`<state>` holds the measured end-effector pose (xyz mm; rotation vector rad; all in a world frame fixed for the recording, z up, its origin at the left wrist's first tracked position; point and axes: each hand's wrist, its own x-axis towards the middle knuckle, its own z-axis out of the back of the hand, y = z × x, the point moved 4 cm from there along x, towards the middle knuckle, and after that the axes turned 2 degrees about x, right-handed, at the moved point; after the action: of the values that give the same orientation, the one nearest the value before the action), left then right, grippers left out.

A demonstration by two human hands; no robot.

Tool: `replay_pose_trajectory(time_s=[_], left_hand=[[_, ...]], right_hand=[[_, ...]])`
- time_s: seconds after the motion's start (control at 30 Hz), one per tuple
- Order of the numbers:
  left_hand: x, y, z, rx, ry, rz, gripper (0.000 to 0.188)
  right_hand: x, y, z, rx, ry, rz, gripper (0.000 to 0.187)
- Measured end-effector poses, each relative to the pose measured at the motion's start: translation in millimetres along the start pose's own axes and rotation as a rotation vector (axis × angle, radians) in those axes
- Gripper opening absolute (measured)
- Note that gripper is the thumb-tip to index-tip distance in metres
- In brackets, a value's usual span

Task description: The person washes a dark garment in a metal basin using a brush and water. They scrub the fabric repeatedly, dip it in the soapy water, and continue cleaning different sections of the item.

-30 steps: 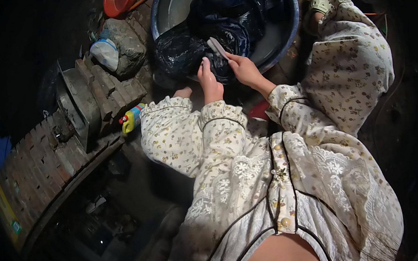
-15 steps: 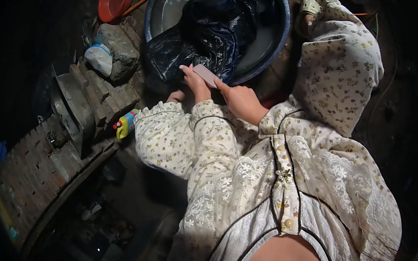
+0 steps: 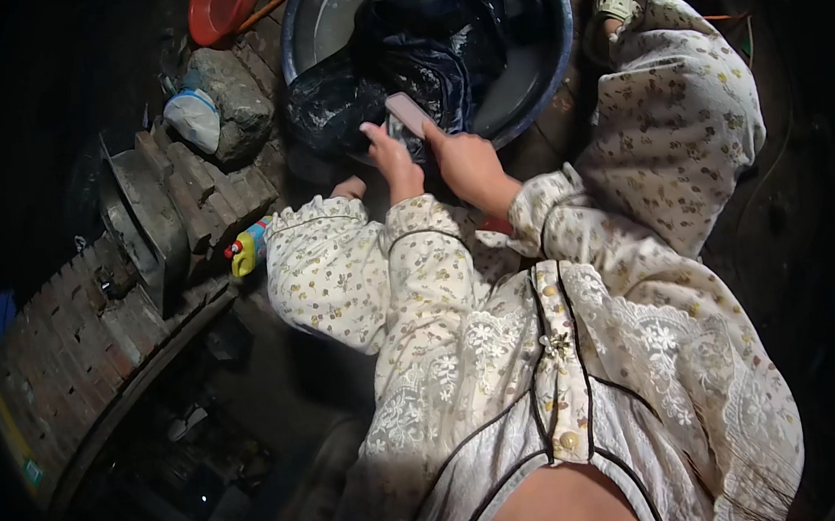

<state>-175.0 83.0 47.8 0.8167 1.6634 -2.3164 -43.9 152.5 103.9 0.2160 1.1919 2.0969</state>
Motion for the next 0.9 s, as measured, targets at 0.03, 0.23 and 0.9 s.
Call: replay_pose_trajectory(time_s=[0.03, 0.23, 0.9], left_hand=[[-0.2, -6.7, 4.9, 0.018, -0.055, 0.026, 0.069], [-11.7, -6.2, -11.6, 0.099, -0.049, -0.025, 0.068], [15.7, 5.3, 11.9, -0.04, -0.006, -0.009, 0.067]], right_hand=[[-14.7, 8.2, -0.2, 0.026, 0.094, 0.021, 0.044], [12.7, -17.0, -4.7, 0.04, 0.031, -0.091, 0.037], [11.1, 3.5, -11.2, 0.012, -0.021, -0.028, 0.032]])
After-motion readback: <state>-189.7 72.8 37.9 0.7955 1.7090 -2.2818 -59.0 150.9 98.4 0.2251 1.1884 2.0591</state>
